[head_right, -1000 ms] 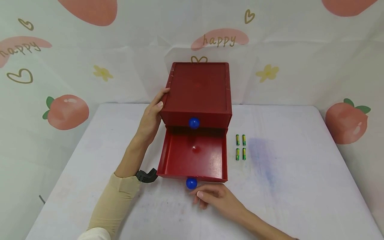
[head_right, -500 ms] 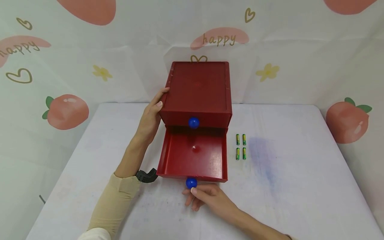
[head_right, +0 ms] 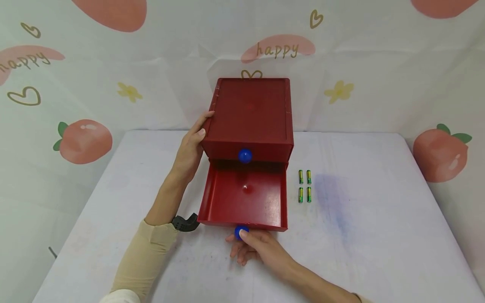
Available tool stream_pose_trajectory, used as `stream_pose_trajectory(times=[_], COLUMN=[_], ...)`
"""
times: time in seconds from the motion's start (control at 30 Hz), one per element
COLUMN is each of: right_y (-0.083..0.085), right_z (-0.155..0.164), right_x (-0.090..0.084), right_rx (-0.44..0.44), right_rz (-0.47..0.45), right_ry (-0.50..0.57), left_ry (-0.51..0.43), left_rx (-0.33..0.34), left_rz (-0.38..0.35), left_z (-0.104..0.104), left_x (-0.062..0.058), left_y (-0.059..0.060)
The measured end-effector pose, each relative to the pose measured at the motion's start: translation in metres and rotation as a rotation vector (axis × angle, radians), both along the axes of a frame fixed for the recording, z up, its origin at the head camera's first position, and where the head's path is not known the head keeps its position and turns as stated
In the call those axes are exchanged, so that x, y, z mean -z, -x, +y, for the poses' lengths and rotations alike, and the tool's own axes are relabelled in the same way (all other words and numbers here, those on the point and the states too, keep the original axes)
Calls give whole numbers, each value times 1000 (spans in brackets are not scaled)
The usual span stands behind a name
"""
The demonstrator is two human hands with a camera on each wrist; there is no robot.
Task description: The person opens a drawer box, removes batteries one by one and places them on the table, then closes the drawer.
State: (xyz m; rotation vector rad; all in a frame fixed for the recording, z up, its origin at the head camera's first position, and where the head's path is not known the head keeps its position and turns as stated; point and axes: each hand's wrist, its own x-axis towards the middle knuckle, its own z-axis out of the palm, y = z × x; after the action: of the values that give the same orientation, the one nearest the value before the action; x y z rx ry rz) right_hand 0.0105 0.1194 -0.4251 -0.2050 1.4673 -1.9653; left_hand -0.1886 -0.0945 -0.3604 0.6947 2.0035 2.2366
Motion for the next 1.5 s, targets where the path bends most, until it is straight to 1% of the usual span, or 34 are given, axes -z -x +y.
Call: stream_pose_trajectory(times=[0.17, 0.33, 0.6, 0.8, 0.97, 1.2, 1.33, 1.5], right_y=[1, 1, 6, 12, 18, 27, 33, 40], right_z=[-2, -1, -3, -1, 0, 0, 2, 2], right_x=[-1, -5, -10, -11, -13, -14, -14, -12], right_rx=[19, 47, 76, 80, 84, 104, 112, 124], right_rz=[-5, -22, -57, -31, -2, -3, 8, 6], right_ry=[14, -7, -13, 7, -2, -34, -24, -5], left_ry=[4, 2, -1, -2, 8, 15, 13, 16], left_rx=[-12, -27, -18, -17, -16, -18, -19, -21], left_rz=[-2, -11, -14, -18, -14, -12, -4, -11], left_z=[-1, -1, -1, -1, -2, -1, -1, -1], left_x=[-3, -5, -4, -3, -2, -2, -3, -1], left_y=[-2, -4, -5, -4, -3, -3, -2, -2])
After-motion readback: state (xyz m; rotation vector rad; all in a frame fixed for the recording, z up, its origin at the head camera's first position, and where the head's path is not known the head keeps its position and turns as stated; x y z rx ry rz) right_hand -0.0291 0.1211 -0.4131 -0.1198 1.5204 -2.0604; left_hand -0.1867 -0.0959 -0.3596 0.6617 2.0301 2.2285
